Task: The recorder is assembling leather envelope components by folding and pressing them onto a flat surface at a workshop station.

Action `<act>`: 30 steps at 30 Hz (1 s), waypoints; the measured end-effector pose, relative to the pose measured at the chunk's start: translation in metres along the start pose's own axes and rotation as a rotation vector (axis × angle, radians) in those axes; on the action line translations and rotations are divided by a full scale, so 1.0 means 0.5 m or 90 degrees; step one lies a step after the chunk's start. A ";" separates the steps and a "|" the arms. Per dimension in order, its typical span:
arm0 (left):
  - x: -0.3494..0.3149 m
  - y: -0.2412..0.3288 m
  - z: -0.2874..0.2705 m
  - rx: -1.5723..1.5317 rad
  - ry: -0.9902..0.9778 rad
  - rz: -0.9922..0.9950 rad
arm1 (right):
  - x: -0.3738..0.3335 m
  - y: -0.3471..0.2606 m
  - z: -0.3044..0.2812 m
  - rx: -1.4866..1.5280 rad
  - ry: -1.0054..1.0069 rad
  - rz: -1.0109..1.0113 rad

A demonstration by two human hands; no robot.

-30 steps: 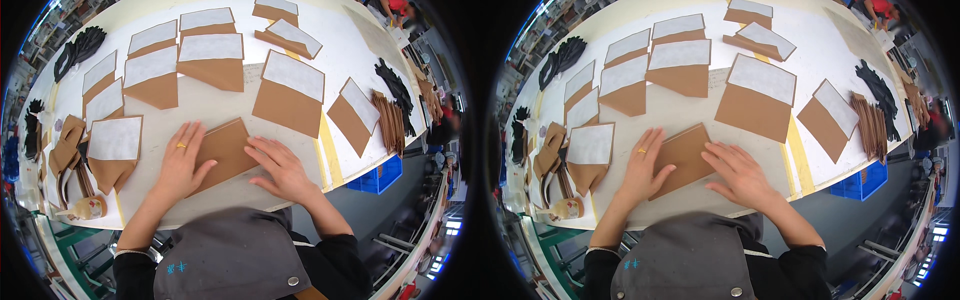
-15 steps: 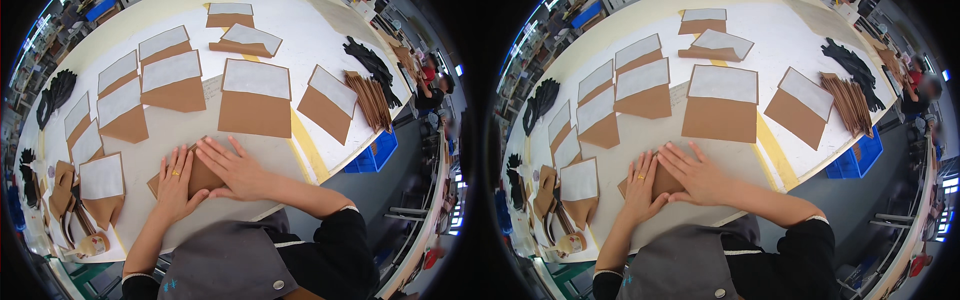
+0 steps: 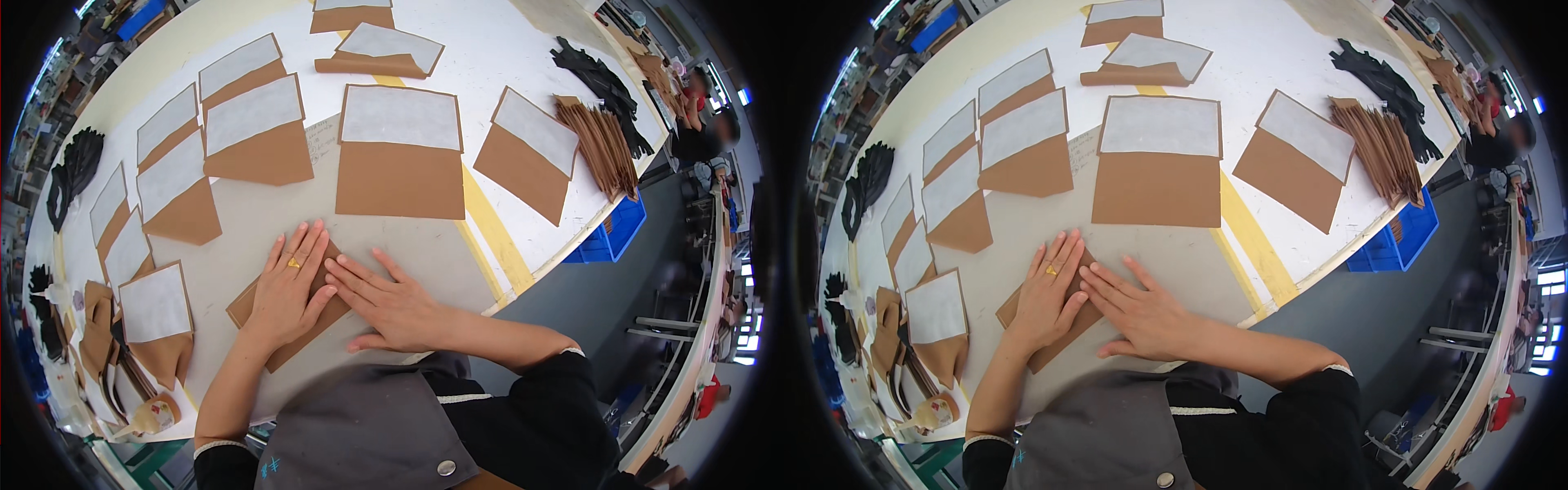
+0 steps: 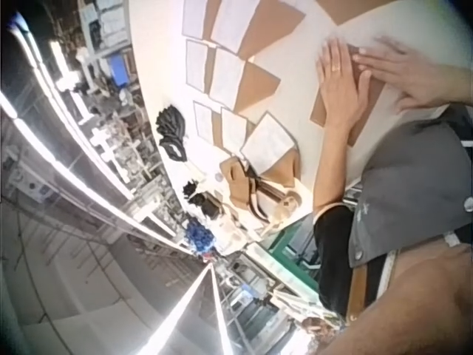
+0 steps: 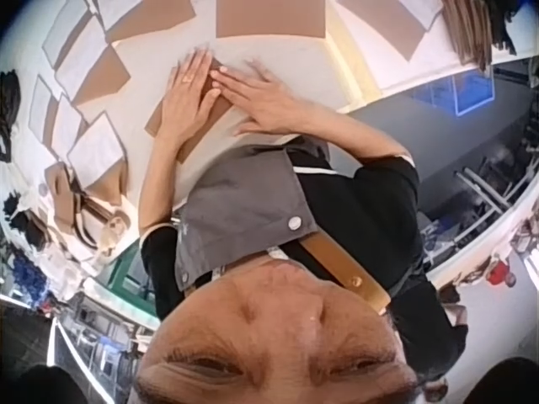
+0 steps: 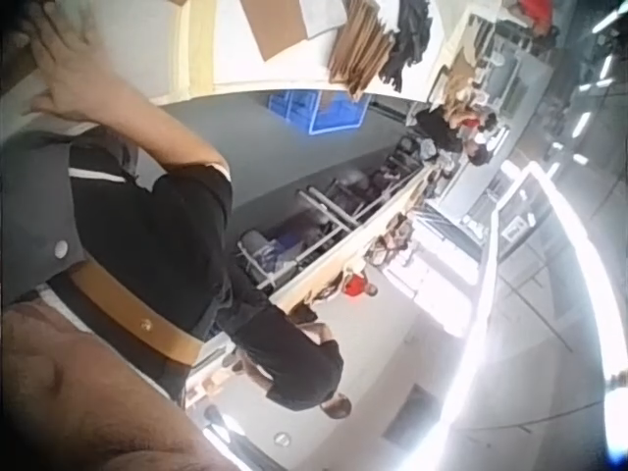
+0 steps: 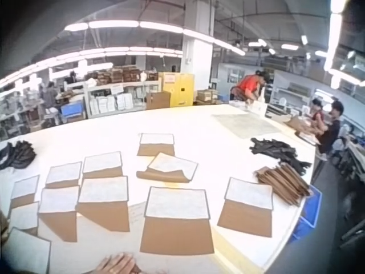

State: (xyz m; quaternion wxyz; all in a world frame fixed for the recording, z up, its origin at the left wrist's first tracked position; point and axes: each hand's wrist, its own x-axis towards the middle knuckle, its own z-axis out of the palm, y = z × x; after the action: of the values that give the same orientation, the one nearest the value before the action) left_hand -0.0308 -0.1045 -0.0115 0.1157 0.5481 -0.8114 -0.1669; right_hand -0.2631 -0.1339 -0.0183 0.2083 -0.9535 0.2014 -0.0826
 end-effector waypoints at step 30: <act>-0.187 0.022 0.000 0.050 0.048 -0.192 | 0.109 0.050 -0.036 -0.033 -0.079 -0.019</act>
State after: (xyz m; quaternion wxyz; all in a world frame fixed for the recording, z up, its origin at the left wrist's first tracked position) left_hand -0.0052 -0.0139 -0.0079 0.0982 0.6735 -0.7211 -0.1299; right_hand -0.2266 -0.1841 -0.0087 0.1944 -0.9648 0.1762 -0.0207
